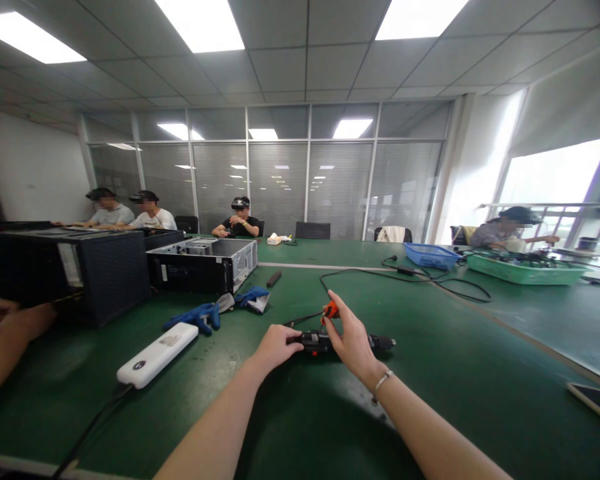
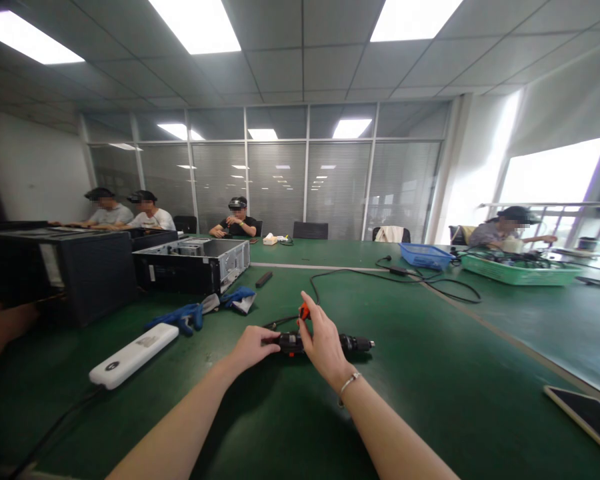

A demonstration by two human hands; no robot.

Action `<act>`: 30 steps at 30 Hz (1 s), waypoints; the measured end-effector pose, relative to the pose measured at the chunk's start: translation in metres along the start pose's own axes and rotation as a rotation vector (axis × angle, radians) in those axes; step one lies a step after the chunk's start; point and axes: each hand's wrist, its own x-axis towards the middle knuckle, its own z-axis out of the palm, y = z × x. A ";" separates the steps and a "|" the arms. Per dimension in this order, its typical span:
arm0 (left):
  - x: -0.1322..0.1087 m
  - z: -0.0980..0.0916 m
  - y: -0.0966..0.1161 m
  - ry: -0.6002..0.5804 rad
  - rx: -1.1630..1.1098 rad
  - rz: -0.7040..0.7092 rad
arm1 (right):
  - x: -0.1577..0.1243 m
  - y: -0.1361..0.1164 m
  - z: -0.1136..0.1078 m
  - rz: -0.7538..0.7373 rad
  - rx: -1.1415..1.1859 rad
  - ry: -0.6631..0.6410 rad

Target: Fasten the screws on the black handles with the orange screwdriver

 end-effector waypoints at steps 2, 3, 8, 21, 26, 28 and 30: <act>-0.001 0.002 0.001 0.003 0.013 0.010 | -0.001 0.001 0.000 -0.013 -0.015 0.006; -0.001 0.003 0.001 0.004 0.013 0.023 | -0.001 0.001 0.000 -0.020 -0.025 0.009; 0.000 0.009 -0.001 0.021 -0.015 0.084 | -0.005 0.002 -0.001 -0.113 -0.085 0.040; -0.003 0.003 0.007 0.018 0.147 0.093 | -0.014 -0.011 0.008 -0.195 0.090 0.133; -0.002 0.003 0.006 0.020 0.166 0.075 | -0.014 -0.007 0.011 -0.185 0.099 0.101; -0.002 0.003 0.006 0.020 0.165 0.069 | -0.015 -0.006 0.011 -0.151 0.099 0.124; -0.002 0.002 0.006 0.014 0.163 0.059 | -0.016 -0.006 0.011 -0.124 0.109 0.144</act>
